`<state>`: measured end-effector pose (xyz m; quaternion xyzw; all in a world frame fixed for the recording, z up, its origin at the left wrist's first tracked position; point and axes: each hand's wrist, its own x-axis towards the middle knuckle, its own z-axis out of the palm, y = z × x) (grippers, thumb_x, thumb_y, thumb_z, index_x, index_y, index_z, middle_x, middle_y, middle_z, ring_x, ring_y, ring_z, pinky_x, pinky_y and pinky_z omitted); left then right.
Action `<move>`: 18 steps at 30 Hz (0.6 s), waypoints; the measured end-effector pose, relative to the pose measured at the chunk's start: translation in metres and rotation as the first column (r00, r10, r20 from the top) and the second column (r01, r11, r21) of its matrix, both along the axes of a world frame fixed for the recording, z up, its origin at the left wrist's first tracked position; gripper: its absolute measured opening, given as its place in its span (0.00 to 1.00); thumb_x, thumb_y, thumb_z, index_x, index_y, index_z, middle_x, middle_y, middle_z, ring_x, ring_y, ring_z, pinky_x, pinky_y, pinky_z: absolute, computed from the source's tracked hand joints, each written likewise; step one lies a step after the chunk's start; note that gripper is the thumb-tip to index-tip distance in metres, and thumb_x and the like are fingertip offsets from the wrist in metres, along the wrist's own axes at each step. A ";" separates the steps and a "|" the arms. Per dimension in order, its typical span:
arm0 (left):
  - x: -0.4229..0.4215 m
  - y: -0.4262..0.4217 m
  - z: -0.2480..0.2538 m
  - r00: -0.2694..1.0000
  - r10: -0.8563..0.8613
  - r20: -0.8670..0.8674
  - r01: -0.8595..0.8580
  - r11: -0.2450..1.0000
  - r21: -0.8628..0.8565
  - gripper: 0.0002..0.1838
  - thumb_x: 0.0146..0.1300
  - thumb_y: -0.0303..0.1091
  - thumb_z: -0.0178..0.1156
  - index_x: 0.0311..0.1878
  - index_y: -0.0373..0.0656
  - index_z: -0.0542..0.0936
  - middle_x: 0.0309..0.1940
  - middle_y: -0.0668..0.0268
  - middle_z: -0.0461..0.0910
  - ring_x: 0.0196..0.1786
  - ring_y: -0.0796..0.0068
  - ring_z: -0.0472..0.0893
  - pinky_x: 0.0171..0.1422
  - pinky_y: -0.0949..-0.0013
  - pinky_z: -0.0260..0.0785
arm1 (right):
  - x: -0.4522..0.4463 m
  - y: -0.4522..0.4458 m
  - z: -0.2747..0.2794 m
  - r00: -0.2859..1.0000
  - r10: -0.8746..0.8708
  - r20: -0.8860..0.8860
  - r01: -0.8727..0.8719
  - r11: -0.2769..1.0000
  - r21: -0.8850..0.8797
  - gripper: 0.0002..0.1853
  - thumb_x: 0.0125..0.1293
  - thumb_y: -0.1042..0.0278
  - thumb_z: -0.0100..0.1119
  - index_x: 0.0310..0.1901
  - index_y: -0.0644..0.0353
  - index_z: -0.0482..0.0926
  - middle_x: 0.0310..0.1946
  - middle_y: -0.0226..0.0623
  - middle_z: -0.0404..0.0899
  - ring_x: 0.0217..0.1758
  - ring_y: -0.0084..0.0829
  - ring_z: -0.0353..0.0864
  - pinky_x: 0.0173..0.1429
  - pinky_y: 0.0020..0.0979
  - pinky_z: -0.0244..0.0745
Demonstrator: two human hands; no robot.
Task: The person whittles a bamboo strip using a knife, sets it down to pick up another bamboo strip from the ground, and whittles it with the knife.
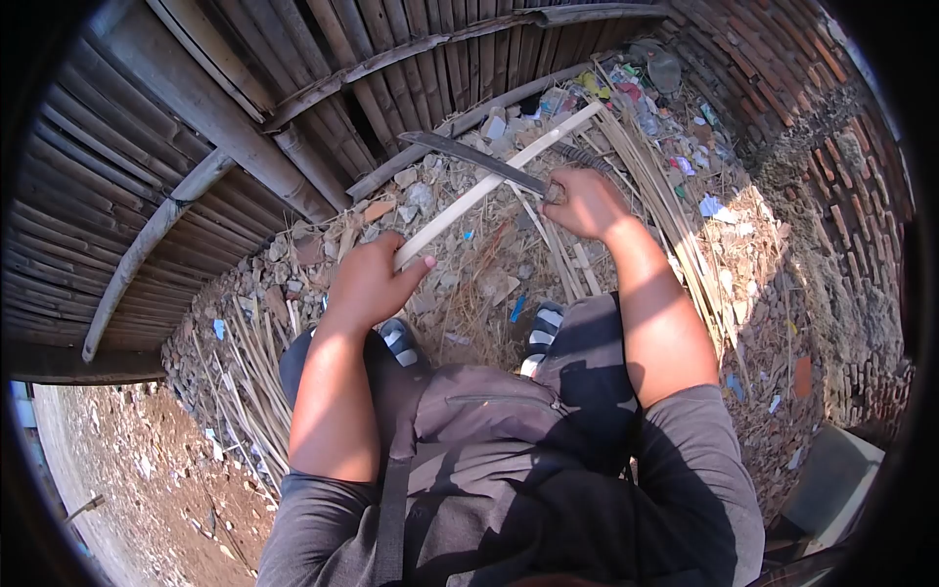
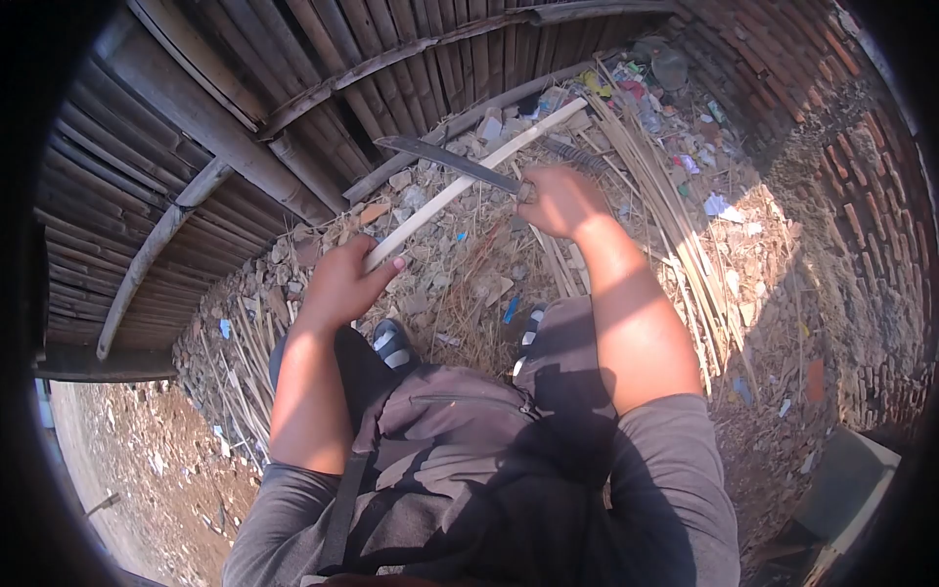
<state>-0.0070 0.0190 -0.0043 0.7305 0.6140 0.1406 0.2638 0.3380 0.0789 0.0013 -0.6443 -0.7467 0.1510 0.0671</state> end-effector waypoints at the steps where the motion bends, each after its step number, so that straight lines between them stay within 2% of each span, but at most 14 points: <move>1: 0.000 -0.001 0.001 1.000 0.002 0.002 -0.002 1.000 0.015 0.29 0.68 0.59 0.70 0.50 0.37 0.85 0.32 0.47 0.87 0.41 0.43 0.88 0.49 0.48 0.78 | -0.004 -0.003 0.001 1.000 0.026 0.003 -0.026 1.000 0.002 0.29 0.61 0.50 0.76 0.59 0.60 0.86 0.55 0.53 0.88 0.59 0.57 0.86 0.64 0.50 0.82; 3: 0.001 -0.003 0.002 1.000 0.010 0.001 -0.010 0.999 0.042 0.28 0.69 0.56 0.71 0.51 0.36 0.85 0.33 0.48 0.87 0.40 0.47 0.89 0.48 0.51 0.78 | -0.011 -0.006 0.006 0.997 0.070 -0.022 -0.069 0.997 0.030 0.26 0.63 0.51 0.75 0.57 0.58 0.86 0.53 0.52 0.88 0.58 0.57 0.86 0.63 0.50 0.82; 6: -0.003 -0.001 -0.002 0.998 0.028 0.053 -0.032 0.996 0.080 0.29 0.67 0.59 0.70 0.49 0.37 0.85 0.31 0.46 0.87 0.41 0.41 0.88 0.49 0.46 0.79 | -0.011 -0.006 0.005 0.994 0.051 -0.096 -0.046 0.997 0.058 0.24 0.63 0.52 0.75 0.55 0.57 0.87 0.51 0.53 0.88 0.58 0.57 0.86 0.62 0.51 0.82; 8: -0.004 -0.001 -0.001 0.997 0.041 0.061 -0.046 0.996 0.082 0.28 0.67 0.58 0.70 0.48 0.37 0.85 0.30 0.47 0.86 0.41 0.42 0.88 0.49 0.46 0.79 | -0.001 0.001 -0.004 0.991 0.009 -0.131 0.004 0.995 0.101 0.23 0.62 0.53 0.76 0.54 0.57 0.87 0.51 0.53 0.88 0.58 0.57 0.86 0.62 0.51 0.81; 11: -0.002 0.000 0.002 0.997 0.053 0.061 -0.058 0.995 0.078 0.28 0.67 0.57 0.71 0.48 0.37 0.85 0.30 0.47 0.86 0.40 0.42 0.88 0.49 0.46 0.78 | -0.006 -0.004 0.005 0.995 -0.037 -0.094 0.047 0.993 0.106 0.22 0.61 0.54 0.75 0.52 0.58 0.87 0.48 0.53 0.89 0.55 0.58 0.87 0.60 0.52 0.82; 17: 0.002 -0.001 0.006 0.997 0.041 0.062 -0.048 0.991 0.122 0.26 0.67 0.56 0.71 0.48 0.37 0.85 0.29 0.48 0.86 0.38 0.42 0.88 0.47 0.46 0.78 | -0.033 -0.016 0.011 0.986 0.155 -0.060 -0.151 0.986 0.068 0.21 0.60 0.56 0.76 0.51 0.57 0.86 0.42 0.51 0.89 0.49 0.57 0.88 0.54 0.52 0.83; 18: 0.001 -0.001 0.005 0.997 0.037 0.069 -0.046 0.990 0.130 0.26 0.67 0.56 0.71 0.48 0.37 0.85 0.28 0.48 0.86 0.38 0.42 0.88 0.46 0.47 0.79 | -0.034 -0.016 0.009 0.979 0.185 -0.080 -0.178 0.980 0.090 0.21 0.59 0.56 0.76 0.52 0.57 0.87 0.42 0.54 0.88 0.50 0.58 0.88 0.55 0.51 0.83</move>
